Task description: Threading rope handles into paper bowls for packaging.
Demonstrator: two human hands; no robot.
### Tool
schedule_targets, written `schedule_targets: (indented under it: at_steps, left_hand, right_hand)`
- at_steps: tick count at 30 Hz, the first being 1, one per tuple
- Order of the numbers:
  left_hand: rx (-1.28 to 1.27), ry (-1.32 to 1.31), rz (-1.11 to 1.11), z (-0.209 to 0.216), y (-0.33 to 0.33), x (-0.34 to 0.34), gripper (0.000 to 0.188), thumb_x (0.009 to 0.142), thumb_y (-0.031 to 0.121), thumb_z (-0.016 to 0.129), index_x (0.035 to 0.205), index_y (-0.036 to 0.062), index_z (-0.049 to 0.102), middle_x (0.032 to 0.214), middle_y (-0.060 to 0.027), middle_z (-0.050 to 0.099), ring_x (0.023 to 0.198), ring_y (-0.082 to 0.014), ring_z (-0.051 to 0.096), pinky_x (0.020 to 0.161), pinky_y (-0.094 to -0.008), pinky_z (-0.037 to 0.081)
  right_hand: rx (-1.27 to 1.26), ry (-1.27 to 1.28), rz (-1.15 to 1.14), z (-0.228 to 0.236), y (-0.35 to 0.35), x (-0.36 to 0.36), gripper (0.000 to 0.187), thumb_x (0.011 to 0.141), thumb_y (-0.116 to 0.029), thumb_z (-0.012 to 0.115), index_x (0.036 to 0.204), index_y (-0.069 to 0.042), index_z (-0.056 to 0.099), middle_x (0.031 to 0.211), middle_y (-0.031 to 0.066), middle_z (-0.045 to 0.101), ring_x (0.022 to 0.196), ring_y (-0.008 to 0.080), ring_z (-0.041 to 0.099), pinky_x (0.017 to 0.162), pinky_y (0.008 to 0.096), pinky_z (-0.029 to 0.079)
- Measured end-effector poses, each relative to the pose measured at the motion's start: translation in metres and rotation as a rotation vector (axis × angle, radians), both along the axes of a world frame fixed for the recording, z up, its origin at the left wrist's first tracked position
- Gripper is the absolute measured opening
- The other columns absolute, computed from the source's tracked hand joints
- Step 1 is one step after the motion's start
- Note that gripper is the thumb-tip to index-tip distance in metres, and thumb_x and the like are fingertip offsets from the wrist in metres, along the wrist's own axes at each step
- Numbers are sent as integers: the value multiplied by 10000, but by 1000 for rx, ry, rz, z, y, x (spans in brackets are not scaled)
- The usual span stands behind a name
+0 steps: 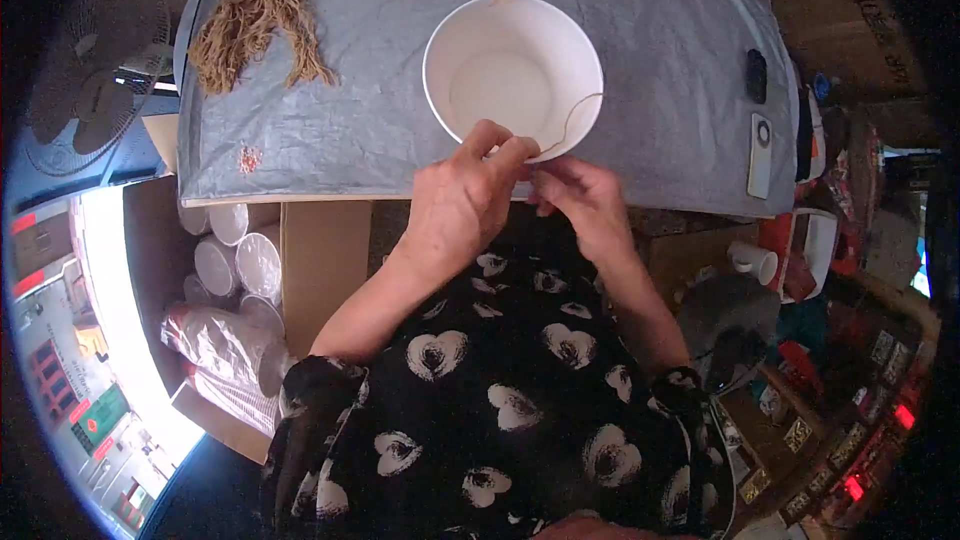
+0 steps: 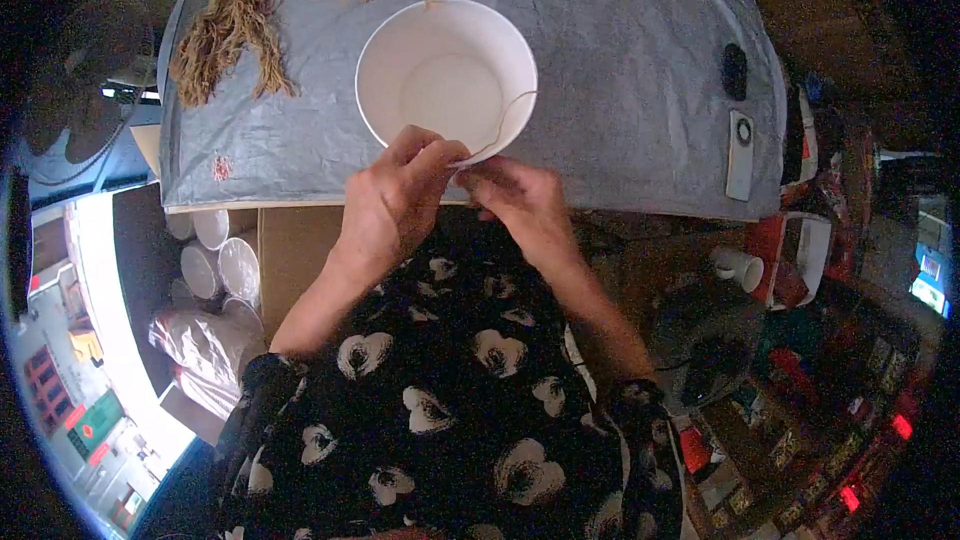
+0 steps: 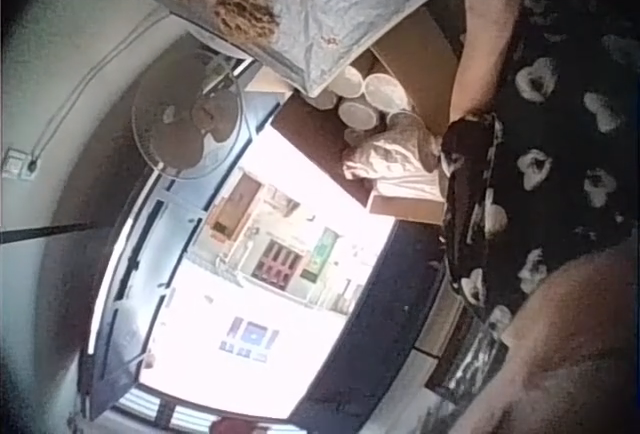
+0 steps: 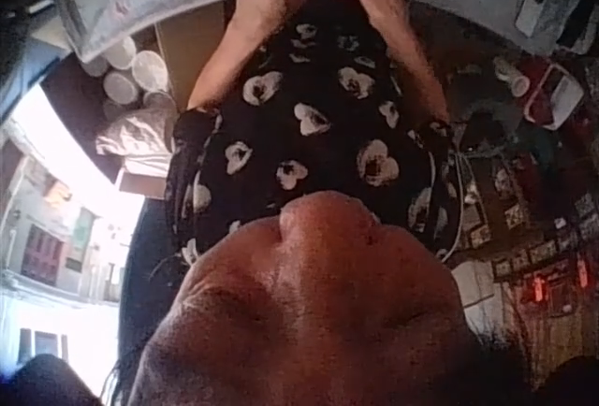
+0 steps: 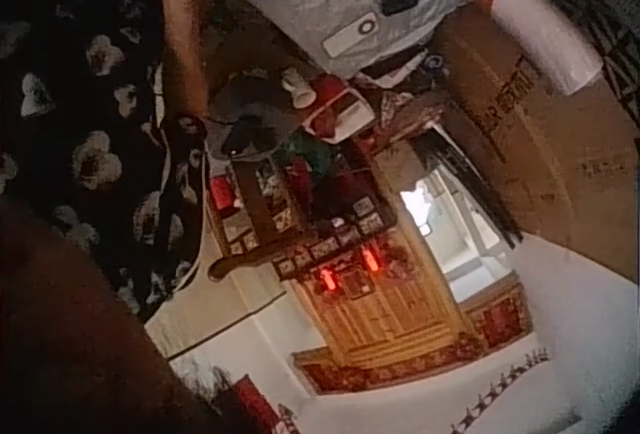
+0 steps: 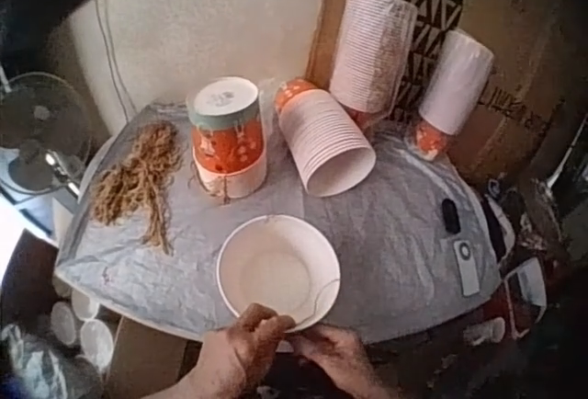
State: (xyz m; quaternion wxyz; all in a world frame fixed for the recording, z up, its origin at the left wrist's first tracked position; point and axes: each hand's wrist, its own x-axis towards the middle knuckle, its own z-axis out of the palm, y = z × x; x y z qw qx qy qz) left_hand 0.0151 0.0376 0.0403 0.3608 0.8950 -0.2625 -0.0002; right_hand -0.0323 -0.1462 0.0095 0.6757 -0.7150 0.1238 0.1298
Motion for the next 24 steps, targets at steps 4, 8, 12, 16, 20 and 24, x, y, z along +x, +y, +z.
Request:
schedule_targets:
  at_steps: [4,8,12,16,20,24]
  left_hand:
    - [-9,3,6,1,1,0,245,899,82,624,1130,156,657,1036,-72,656,744,-344,717,593,-460,585]
    - [-9,17,-1,5,10,1,206,924,97,617,1120,145,660,1034,-75,654,758,-334,718,614,-453,588]
    - [-52,38,-9,11,26,8,177,902,65,680,1071,116,694,1090,-83,675,848,-333,721,679,-429,592]
    - [-285,-53,-41,70,43,1,135,893,124,732,997,45,698,998,-111,717,781,-246,738,652,-352,601]
    - [-1069,-355,-364,110,62,-23,202,914,152,733,753,94,626,709,-78,699,630,-180,694,633,-323,592]
    - [-1567,-609,-832,153,46,-16,220,958,122,623,1160,153,705,1150,-15,681,1036,-167,623,838,-331,515]
  right_hand:
    - [329,11,-102,-20,9,-1,242,992,-167,655,1121,30,709,913,63,729,744,91,623,669,251,508]
    - [121,-48,-43,-3,5,-3,222,1012,-132,621,1120,46,698,925,71,729,749,96,625,671,249,509]
    - [-24,-187,-3,19,-6,-6,215,1029,-120,589,1097,47,707,915,72,729,761,96,632,691,249,513]
    - [-195,-497,-69,37,-12,4,157,1000,-43,606,1077,32,721,922,87,730,791,116,651,708,258,519]
    - [-404,-674,-22,41,-11,11,150,943,28,655,1078,24,720,934,104,726,811,136,659,715,260,518]
    - [-421,-623,-46,50,-11,7,147,927,-6,689,1071,6,717,937,97,712,807,141,665,730,271,536]
